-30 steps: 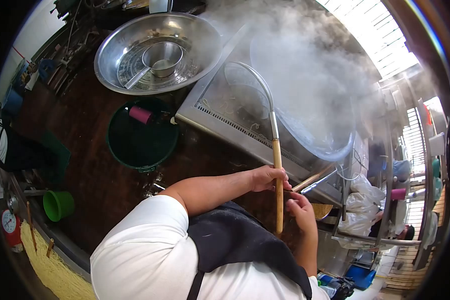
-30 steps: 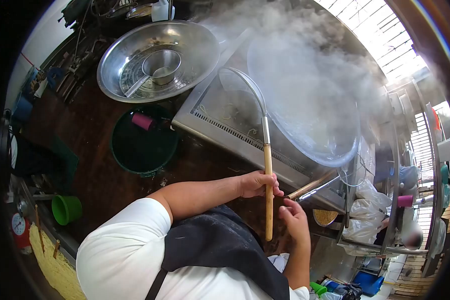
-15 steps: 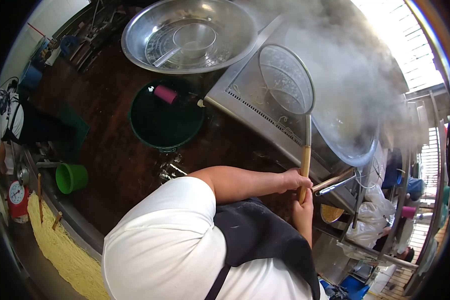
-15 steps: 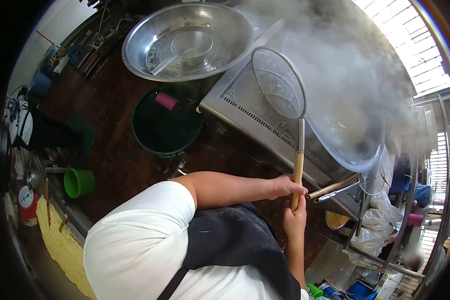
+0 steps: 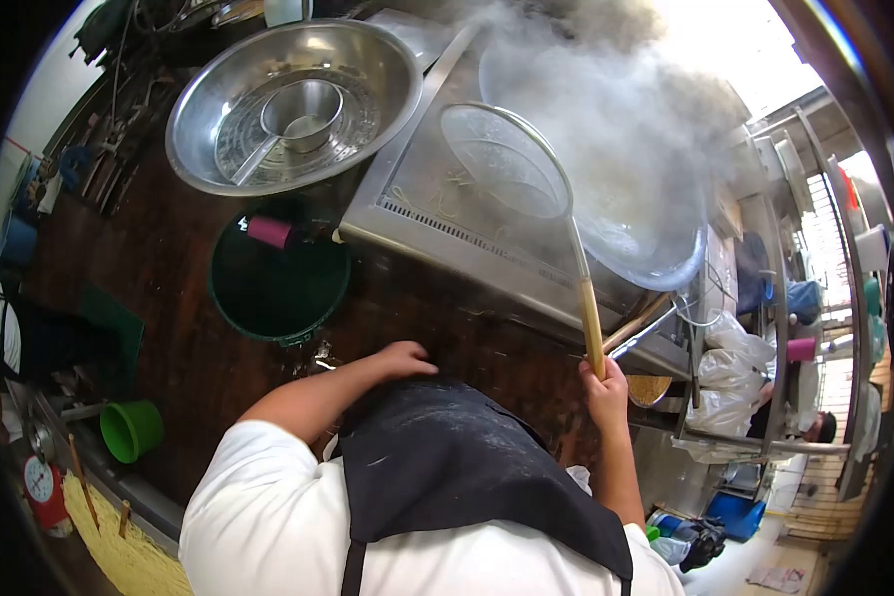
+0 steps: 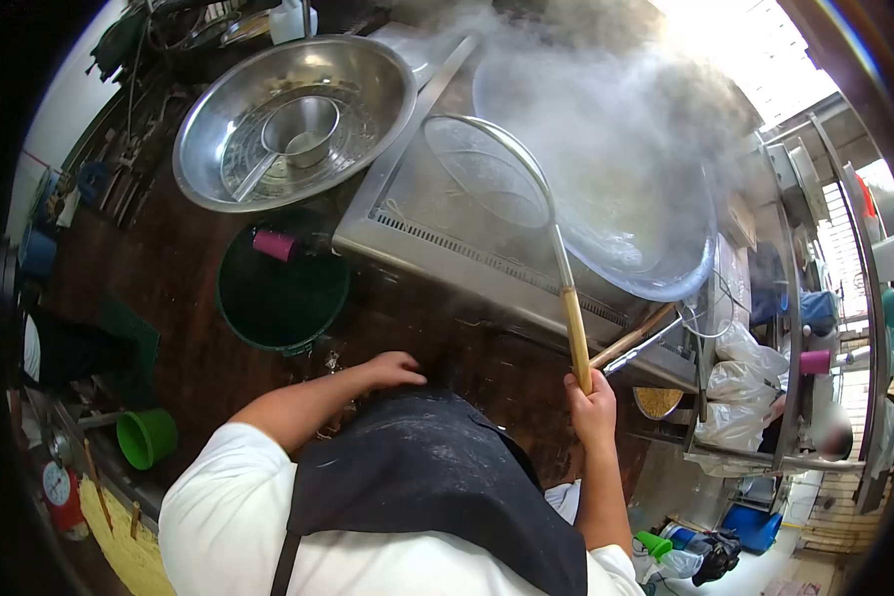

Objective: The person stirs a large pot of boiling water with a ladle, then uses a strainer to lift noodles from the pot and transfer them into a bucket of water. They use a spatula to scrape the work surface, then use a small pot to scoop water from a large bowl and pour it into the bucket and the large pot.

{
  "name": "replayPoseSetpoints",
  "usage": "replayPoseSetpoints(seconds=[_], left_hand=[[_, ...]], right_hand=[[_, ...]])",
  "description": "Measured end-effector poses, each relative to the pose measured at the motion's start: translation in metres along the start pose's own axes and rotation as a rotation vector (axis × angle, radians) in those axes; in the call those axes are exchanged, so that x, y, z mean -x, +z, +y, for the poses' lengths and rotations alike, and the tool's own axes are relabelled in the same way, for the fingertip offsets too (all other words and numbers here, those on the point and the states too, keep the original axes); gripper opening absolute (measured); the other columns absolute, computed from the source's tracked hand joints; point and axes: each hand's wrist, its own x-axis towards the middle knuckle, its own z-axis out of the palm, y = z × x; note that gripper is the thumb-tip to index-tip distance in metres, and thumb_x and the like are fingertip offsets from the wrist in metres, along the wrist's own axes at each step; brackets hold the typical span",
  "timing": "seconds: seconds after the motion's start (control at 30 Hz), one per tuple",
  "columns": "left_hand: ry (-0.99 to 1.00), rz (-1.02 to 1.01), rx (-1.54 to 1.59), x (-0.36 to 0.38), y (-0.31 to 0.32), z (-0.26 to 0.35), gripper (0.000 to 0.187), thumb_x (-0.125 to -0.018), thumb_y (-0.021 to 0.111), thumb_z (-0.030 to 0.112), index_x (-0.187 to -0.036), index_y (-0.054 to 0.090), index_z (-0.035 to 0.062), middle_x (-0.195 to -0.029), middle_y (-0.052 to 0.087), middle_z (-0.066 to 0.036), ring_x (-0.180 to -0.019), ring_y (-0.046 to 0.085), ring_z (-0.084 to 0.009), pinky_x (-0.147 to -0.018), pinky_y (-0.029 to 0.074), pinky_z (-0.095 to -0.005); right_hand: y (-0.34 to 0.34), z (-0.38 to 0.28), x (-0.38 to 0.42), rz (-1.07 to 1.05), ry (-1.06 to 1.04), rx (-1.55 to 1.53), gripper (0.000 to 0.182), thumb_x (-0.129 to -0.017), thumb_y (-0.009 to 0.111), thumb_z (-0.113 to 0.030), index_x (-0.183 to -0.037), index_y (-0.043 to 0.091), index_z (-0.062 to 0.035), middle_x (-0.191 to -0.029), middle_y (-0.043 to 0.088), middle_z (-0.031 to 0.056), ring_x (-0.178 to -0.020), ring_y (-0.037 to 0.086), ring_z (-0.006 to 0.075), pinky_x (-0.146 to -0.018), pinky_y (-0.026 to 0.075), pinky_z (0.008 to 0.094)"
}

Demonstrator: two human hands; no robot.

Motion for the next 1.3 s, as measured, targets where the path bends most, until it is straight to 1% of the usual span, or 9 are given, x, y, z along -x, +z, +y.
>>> replayPoseSetpoints(seconds=[0.07,0.17,0.33,0.43,0.7,0.97,1.1,1.13,1.3], left_hand=[[-0.098,0.220,0.066,0.010,-0.002,-0.080,0.055,-0.072,0.075,0.049,-0.093,0.072,-0.0014,-0.083,0.071,-0.016,-0.076,0.068,-0.0283,-0.068,0.052,-0.0391],[-0.333,0.153,0.109,0.024,-0.011,-0.157,0.055,-0.073,0.071,0.051,-0.085,0.072,-0.0018,-0.084,0.070,-0.018,-0.078,0.068,-0.0273,-0.070,0.052,-0.0380],[-0.555,0.297,0.041,0.039,-0.025,-0.198,0.053,-0.076,0.071,0.040,-0.099,0.069,-0.0081,-0.093,0.070,-0.022,-0.086,0.068,-0.0326,-0.077,0.051,-0.0407],[-0.660,0.393,0.510,0.067,-0.037,-0.137,0.028,-0.082,0.070,0.031,-0.082,0.065,0.0030,-0.071,0.056,-0.004,-0.056,0.046,-0.0147,-0.048,0.036,-0.0325],[-0.783,0.491,0.565,0.077,-0.058,-0.101,0.025,-0.088,0.066,0.031,-0.100,0.063,0.0091,-0.082,0.057,-0.001,-0.065,0.051,-0.0137,-0.053,0.039,-0.0334],[-0.867,0.600,0.549,0.084,-0.037,-0.019,0.026,-0.089,0.064,0.031,-0.104,0.063,0.0092,-0.088,0.061,0.000,-0.075,0.055,-0.0131,-0.060,0.044,-0.0306],[-0.915,0.579,0.590,0.079,-0.008,-0.010,0.025,-0.088,0.066,0.029,-0.103,0.065,0.0093,-0.087,0.061,0.001,-0.075,0.055,-0.0123,-0.059,0.043,-0.0301],[-0.910,0.533,0.581,0.080,-0.002,-0.011,0.025,-0.087,0.067,0.029,-0.103,0.065,0.0092,-0.088,0.061,0.001,-0.075,0.055,-0.0125,-0.059,0.043,-0.0302],[-0.901,0.436,0.618,0.086,0.015,-0.031,0.028,-0.086,0.068,0.030,-0.104,0.065,0.0087,-0.091,0.063,0.000,-0.077,0.056,-0.0134,-0.061,0.044,-0.0301]], right_hand=[[-0.003,-0.022,0.004,-0.099,0.249,-0.202,0.019,-0.091,0.067,-0.021,-0.094,0.064,-0.0030,-0.065,0.052,-0.0052,-0.056,0.045,0.0064,-0.051,0.037,0.0243],[0.004,0.007,-0.014,0.038,0.123,-0.031,0.017,-0.090,0.067,-0.021,-0.093,0.064,-0.0045,-0.065,0.051,-0.0061,-0.053,0.043,0.0048,-0.048,0.035,0.0228],[-0.006,-0.031,-0.029,-0.133,0.321,-0.377,0.023,-0.092,0.065,-0.030,-0.092,0.058,-0.0089,-0.062,0.051,-0.0013,-0.043,0.047,0.0080,-0.039,0.037,0.0234],[-0.022,-0.017,-0.065,-0.121,0.288,-0.530,0.025,-0.093,0.063,-0.034,-0.092,0.055,-0.0101,-0.064,0.051,-0.0013,-0.046,0.049,0.0086,-0.041,0.039,0.0238],[-0.099,0.039,-0.208,0.146,0.363,-0.691,0.015,-0.091,0.060,-0.017,-0.099,0.051,-0.0077,-0.070,0.053,0.0028,-0.050,0.051,0.0126,-0.041,0.045,0.0291],[-0.188,0.149,-0.430,0.472,0.471,0.162,0.031,-0.080,0.053,-0.002,-0.111,0.048,0.0040,-0.065,0.061,0.0182,-0.049,0.061,0.0297,-0.040,0.047,0.0423],[-0.146,0.182,-0.521,0.060,0.697,0.269,0.021,-0.083,0.049,-0.002,-0.099,0.059,0.0066,-0.078,0.067,0.0250,-0.061,0.068,0.0342,-0.052,0.054,0.0445],[-0.120,0.186,-0.545,-0.031,0.660,0.393,0.012,-0.079,0.057,-0.004,-0.076,0.069,-0.0046,-0.066,0.068,0.0101,-0.057,0.068,0.0244,-0.056,0.055,0.0382],[-0.063,0.121,-0.578,-0.246,0.552,0.139,0.010,-0.082,0.060,-0.010,-0.075,0.064,-0.0043,-0.065,0.063,0.0070,-0.056,0.062,0.0209,-0.052,0.052,0.0376]])
